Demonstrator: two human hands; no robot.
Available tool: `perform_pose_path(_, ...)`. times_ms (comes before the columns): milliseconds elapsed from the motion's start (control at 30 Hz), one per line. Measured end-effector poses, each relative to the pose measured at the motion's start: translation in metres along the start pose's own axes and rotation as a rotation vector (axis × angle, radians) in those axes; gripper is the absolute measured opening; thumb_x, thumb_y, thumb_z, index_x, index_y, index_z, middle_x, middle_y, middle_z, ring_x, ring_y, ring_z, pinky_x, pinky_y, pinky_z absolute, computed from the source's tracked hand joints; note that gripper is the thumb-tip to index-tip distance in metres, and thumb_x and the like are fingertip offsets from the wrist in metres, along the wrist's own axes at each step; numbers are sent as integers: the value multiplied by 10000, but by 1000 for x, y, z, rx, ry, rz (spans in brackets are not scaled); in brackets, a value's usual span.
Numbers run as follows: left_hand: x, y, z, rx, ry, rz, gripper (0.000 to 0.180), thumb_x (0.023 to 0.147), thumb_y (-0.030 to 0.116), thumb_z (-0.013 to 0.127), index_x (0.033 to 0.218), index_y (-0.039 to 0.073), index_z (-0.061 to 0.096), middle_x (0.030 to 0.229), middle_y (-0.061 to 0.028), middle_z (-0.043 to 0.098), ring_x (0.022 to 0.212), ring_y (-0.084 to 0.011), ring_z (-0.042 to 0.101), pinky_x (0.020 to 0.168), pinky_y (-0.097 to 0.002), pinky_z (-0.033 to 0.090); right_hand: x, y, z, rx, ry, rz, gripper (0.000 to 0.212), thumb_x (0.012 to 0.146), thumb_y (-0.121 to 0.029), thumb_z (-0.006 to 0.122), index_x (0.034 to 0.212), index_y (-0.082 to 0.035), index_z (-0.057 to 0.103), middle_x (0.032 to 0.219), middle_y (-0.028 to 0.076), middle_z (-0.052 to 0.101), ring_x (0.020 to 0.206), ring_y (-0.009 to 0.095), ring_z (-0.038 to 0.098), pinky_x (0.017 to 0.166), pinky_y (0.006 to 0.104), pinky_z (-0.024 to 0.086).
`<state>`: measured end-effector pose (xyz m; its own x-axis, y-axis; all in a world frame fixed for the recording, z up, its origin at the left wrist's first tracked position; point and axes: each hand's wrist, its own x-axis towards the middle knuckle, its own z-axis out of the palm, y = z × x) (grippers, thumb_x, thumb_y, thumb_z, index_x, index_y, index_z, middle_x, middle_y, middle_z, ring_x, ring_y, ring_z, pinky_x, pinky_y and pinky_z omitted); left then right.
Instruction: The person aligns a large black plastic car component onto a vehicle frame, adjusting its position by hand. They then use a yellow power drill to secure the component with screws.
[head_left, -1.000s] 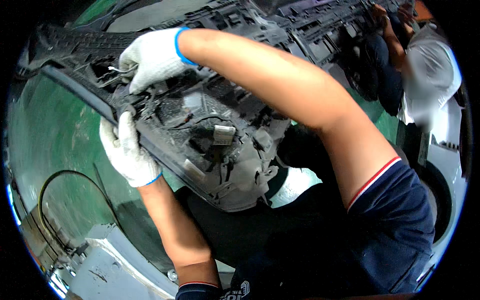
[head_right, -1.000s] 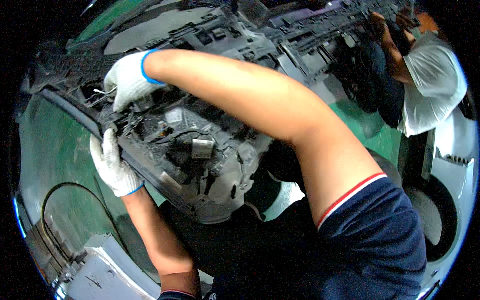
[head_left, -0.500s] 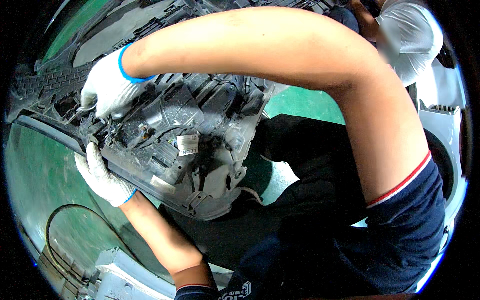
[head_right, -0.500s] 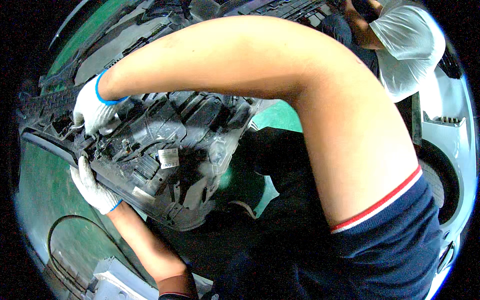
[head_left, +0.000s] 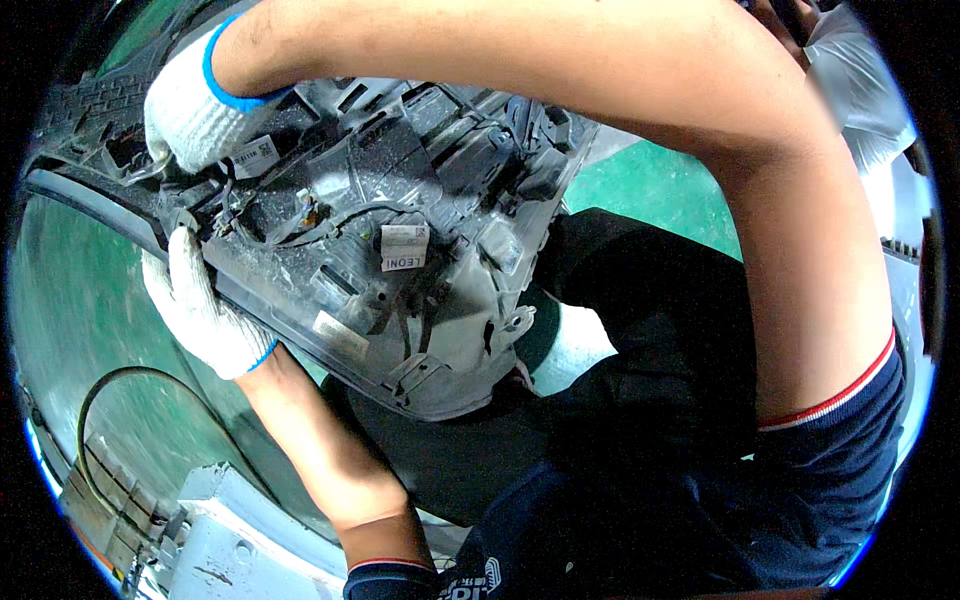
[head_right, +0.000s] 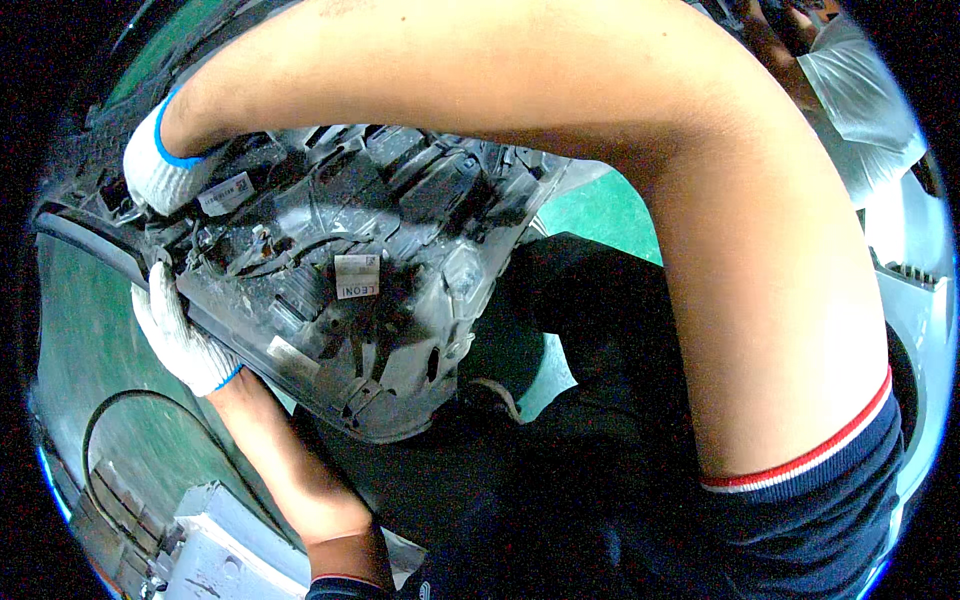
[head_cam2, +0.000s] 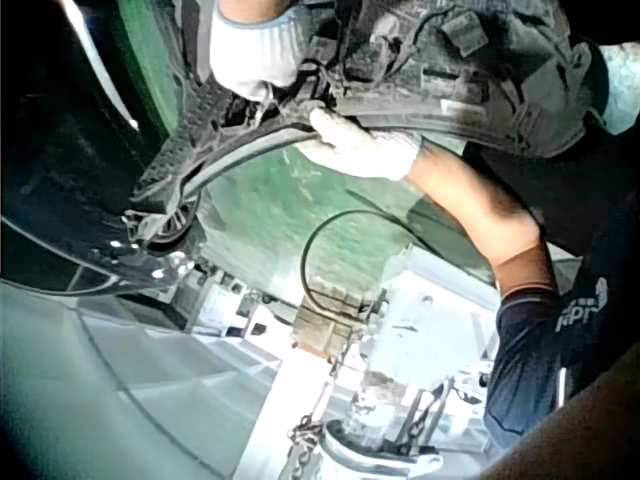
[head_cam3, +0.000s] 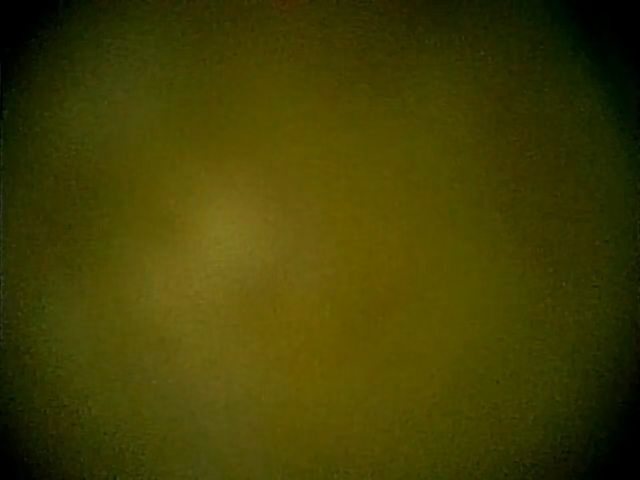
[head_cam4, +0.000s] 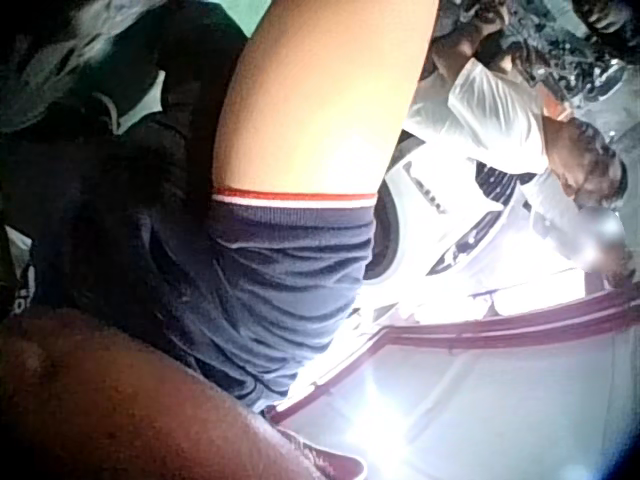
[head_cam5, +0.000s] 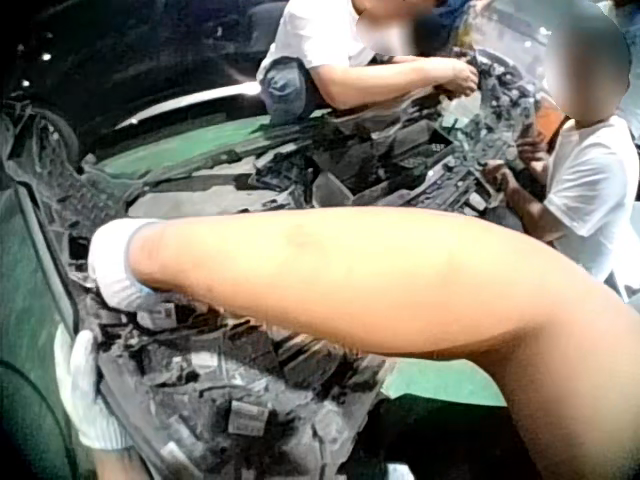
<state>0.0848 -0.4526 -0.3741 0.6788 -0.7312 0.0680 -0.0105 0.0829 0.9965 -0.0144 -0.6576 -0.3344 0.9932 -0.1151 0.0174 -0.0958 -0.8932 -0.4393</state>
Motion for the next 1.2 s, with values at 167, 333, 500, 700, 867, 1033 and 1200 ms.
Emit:
perform_pose_path(167, 1, 0, 16, -44, -101, 28, 354, 1001, 155, 691, 1289, -43, 638, 1199, -130, 706, 1019, -198, 671, 912, -336, 547, -30, -5, -5, 106, 30, 81, 330, 881, -199, 637, 1151, -64, 771, 1086, 207, 768, 979, 355, 720, 886, 498, 550)
perform_pose_path(333, 7, -3, -9, 21, -76, 16, 373, 1002, 164, 693, 1301, -49, 629, 1201, -126, 696, 1028, -194, 659, 920, -344, 543, -19, -14, 7, 224, 8, 50, 336, 876, -194, 643, 1155, -56, 771, 1082, 207, 769, 971, 349, 723, 881, 489, 554)
perform_pose_path(500, 10, -2, -6, 9, -79, -44, 471, 995, 182, 705, 1354, -87, 565, 1228, -171, 665, 1046, -223, 640, 942, -378, 551, -32, -12, 3, 256, 41, 78, 342, 871, -189, 649, 1159, -49, 771, 1078, 206, 771, 962, 343, 726, 876, 480, 557)
perform_pose_path(700, 16, -16, -20, 68, -66, 62, 540, 999, 175, 697, 1414, -117, 512, 1305, -231, 629, 1134, -286, 635, 1013, -442, 553, -34, -1, -2, 268, 70, 75, 350, 865, -183, 656, 1163, -39, 770, 1073, 206, 773, 952, 337, 730, 871, 469, 562)
perform_pose_path(867, 11, -8, -13, 167, 27, 10, 418, 1046, 144, 615, 1383, -105, 609, 1532, -318, 456, 1330, -378, 565, 1121, -524, 511, -32, -1, 0, 299, 80, 44, 357, 860, -177, 663, 1167, -32, 770, 1069, 205, 774, 944, 331, 733, 866, 460, 565)
perform_pose_path(1033, 24, -36, -65, 683, -157, 559, 364, 1020, 91, 620, 1351, -50, 679, 1515, -338, 484, 1305, -422, 597, 1129, -543, 502, -26, -5, 2, 321, 79, 17, 364, 855, -172, 669, 1171, -24, 770, 1065, 205, 775, 936, 325, 736, 861, 451, 569)
perform_pose_path(1200, 19, -30, -60, 777, -187, 597, 388, 1013, 92, 635, 1377, -38, 661, 1458, -281, 549, 1265, -377, 615, 1101, -490, 512, -26, -6, 5, 323, 81, 28, 371, 849, -167, 675, 1175, -16, 770, 1061, 205, 777, 927, 320, 739, 857, 441, 573)
